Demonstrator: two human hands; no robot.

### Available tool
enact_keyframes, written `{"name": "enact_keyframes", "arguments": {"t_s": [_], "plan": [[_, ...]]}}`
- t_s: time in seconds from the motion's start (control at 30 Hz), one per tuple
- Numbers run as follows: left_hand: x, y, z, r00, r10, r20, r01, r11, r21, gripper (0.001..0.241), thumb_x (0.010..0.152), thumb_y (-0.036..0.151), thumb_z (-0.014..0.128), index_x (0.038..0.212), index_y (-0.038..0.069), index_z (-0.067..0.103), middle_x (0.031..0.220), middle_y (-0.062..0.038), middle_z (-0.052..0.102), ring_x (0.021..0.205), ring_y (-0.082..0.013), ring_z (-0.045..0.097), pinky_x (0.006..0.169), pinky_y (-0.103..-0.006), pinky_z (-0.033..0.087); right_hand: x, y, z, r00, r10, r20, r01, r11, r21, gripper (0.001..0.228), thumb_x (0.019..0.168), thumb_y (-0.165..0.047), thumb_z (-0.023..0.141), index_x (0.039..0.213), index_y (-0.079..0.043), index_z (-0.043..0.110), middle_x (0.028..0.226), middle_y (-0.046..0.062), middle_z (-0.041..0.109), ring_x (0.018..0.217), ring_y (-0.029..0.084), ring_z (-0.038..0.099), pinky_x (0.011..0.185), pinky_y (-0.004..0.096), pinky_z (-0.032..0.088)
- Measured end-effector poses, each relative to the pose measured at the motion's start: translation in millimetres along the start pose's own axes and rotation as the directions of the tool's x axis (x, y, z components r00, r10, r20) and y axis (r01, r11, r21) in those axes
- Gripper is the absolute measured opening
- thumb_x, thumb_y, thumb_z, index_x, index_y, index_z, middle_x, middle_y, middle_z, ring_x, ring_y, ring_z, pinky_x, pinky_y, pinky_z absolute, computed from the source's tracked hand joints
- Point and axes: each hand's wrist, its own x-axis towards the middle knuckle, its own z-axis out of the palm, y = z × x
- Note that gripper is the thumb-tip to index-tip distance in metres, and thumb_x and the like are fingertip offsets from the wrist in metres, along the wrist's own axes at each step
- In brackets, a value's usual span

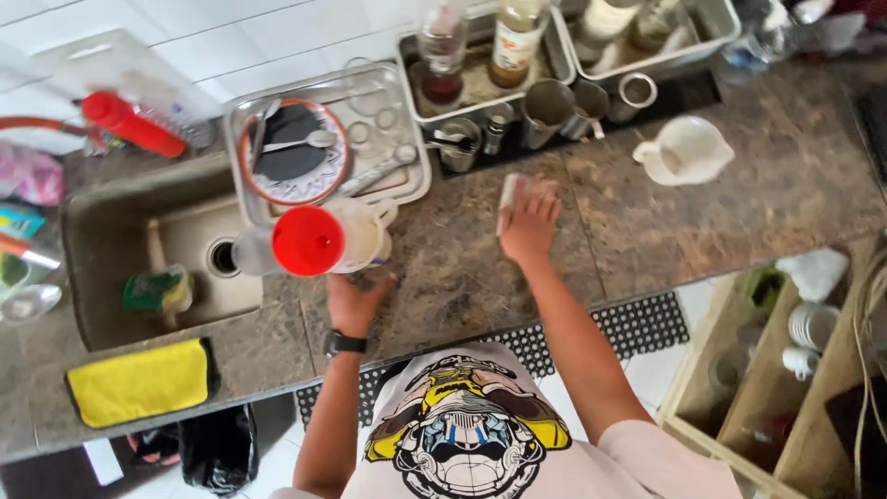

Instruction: Cleaning a coffee shop counter with a rag and drying a glass.

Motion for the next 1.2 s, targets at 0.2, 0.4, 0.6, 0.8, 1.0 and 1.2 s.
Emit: {"name": "enact_keyframes", "arguments": {"t_s": [0.2, 0.4, 0.6, 0.8, 1.0, 1.2], "plan": [[-41.8, -50.6, 20.6, 0.968, 0.252, -0.001, -0.247, 0.947, 0.208, 0.06, 0.082, 0.051, 0.085, 0.111, 0.009, 0.055, 0.116, -0.01, 0.052, 0.112, -0.0343, 0.058, 0.099, -0.0458, 0.047, -75.5, -28.6, -16.6, 0.779, -0.609, 0.148, 0.586, 0.792, 0.173, 0.061, 0.109, -0.046, 0.037, 0.165, -0.024, 0.03, 0.173, 0.015, 0.015, 0.158, 0.043, 0.01, 0.122, 0.062, 0.014], [-54.8, -62.9, 26.4, 0.956, 0.246, 0.16, -0.292, 0.857, 0.425, 0.077, 0.087, 0.067, 0.069, 0.143, 0.017, 0.053, 0.15, -0.015, 0.042, 0.146, -0.0376, 0.04, 0.117, -0.0521, 0.035, -15.4, 18.7, -10.2, 0.971, -0.226, 0.079, 0.218, 0.971, 0.1, 0.064, 0.109, -0.042, 0.046, 0.166, -0.017, 0.032, 0.171, 0.025, 0.011, 0.157, 0.046, 0.005, 0.123, 0.065, 0.008], [-51.5, -59.6, 23.8, 0.955, 0.251, 0.158, -0.295, 0.861, 0.414, 0.078, 0.089, 0.067, 0.066, 0.143, 0.013, 0.052, 0.152, -0.018, 0.042, 0.147, -0.0392, 0.04, 0.119, -0.0535, 0.034, -10.1, -76.5, -5.5, 0.837, -0.481, -0.262, 0.452, 0.876, -0.166, 0.051, 0.104, -0.03, 0.057, 0.147, -0.003, 0.06, 0.156, 0.027, 0.046, 0.142, 0.059, 0.037, 0.104, 0.075, 0.035], [-48.6, -61.8, 24.6, 0.956, 0.246, 0.159, -0.29, 0.869, 0.402, 0.077, 0.091, 0.068, 0.063, 0.143, 0.013, 0.052, 0.15, -0.017, 0.043, 0.147, -0.037, 0.04, 0.12, -0.0511, 0.032, -35.1, -79.8, 5.1, 0.663, -0.749, 0.009, 0.742, 0.658, 0.133, 0.053, 0.105, -0.046, 0.048, 0.154, -0.025, 0.051, 0.164, 0.012, 0.039, 0.152, 0.045, 0.03, 0.12, 0.062, 0.028], [-47.7, -56.9, 20.9, 0.959, 0.223, 0.175, -0.278, 0.868, 0.412, 0.074, 0.092, 0.065, 0.063, 0.142, 0.013, 0.052, 0.151, -0.016, 0.044, 0.147, -0.0341, 0.04, 0.119, -0.0505, 0.032, -24.2, -67.7, -2.0, 0.917, -0.4, -0.006, 0.398, 0.91, 0.118, 0.06, 0.114, -0.035, 0.04, 0.169, -0.018, 0.023, 0.171, 0.021, 0.008, 0.154, 0.05, 0.006, 0.121, 0.068, 0.013], [-47.3, -58.1, 21.4, 0.956, 0.228, 0.183, -0.285, 0.86, 0.423, 0.071, 0.093, 0.065, 0.062, 0.143, 0.015, 0.052, 0.15, -0.015, 0.045, 0.146, -0.0334, 0.041, 0.117, -0.0503, 0.034, -107.0, -82.8, -10.6, 0.64, -0.767, -0.045, 0.767, 0.634, 0.099, 0.062, 0.103, -0.041, 0.05, 0.161, -0.019, 0.041, 0.143, 0.03, 0.052, 0.138, 0.055, 0.043, 0.113, 0.069, 0.03]]}}
